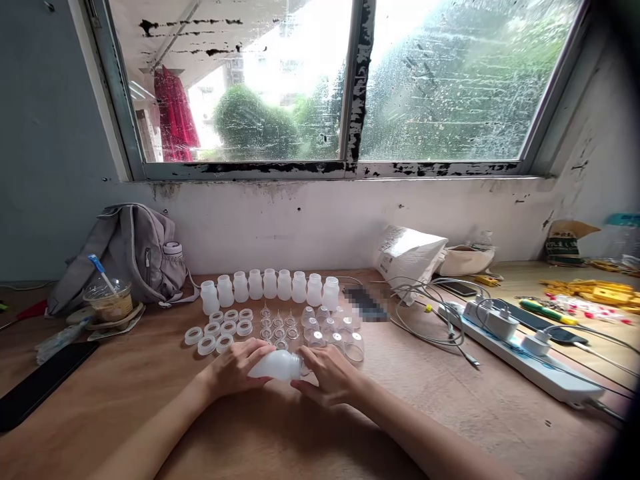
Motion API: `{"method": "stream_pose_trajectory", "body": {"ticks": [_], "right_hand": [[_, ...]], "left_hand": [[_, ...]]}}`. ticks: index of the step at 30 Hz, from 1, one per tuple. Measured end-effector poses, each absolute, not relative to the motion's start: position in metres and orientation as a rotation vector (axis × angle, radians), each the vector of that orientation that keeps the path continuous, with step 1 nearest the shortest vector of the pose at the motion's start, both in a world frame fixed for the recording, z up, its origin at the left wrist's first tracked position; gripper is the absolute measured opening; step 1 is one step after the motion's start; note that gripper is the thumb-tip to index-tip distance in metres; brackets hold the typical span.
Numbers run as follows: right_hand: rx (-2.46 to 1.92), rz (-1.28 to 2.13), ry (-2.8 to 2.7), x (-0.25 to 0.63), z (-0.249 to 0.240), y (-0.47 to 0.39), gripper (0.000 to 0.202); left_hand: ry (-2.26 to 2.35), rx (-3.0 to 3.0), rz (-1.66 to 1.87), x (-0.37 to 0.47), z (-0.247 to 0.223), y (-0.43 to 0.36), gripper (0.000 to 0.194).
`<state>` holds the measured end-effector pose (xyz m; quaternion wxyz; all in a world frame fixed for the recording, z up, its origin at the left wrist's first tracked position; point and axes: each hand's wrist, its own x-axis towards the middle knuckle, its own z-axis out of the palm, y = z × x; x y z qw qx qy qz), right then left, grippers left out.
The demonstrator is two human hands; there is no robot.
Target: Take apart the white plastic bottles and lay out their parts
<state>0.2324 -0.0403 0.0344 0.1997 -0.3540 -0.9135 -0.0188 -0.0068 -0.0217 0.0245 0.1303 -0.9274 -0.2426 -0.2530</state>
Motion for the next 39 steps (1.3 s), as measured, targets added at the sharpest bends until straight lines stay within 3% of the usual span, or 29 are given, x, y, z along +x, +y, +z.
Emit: {"method": "stream_pose_trajectory", "body": {"ticks": [9,17,22,27,31,39], "right_hand": [[-0.986,-0.187,-2.634,0.230,0.038,-0.044,0.031],[-1.028,0.254,-2.243,0.249,0.044,-0.017,0.053],[-1.222,0.000,-2.196,0.263,0.047,0.000,0.018],[-1.274,-0.044,-2.355,0.264,0.041,0.002,0.014],[-1.231,0.092,-2.188,0.262,0.043,0.004,0.013],[-1.018,0.625,-1.654,0.257,0.051,-0.001,0.032]], "left_hand": [[-0.633,-2.677,-0.662,-0.005,0.024,-0.022,0.038],[-0.680,-2.754,-0.866,-0.002,0.030,-0.026,0.041],[-0.770,-2.737,-0.842,-0.012,0.030,-0.020,0.040],[-0.817,-2.730,-0.818,-0.017,0.030,-0.015,0.040],[-0.916,-2.752,-0.919,-0.018,0.029,-0.014,0.039],[-1.457,-3.008,-1.200,-0.019,0.032,-0.015,0.032]]}}
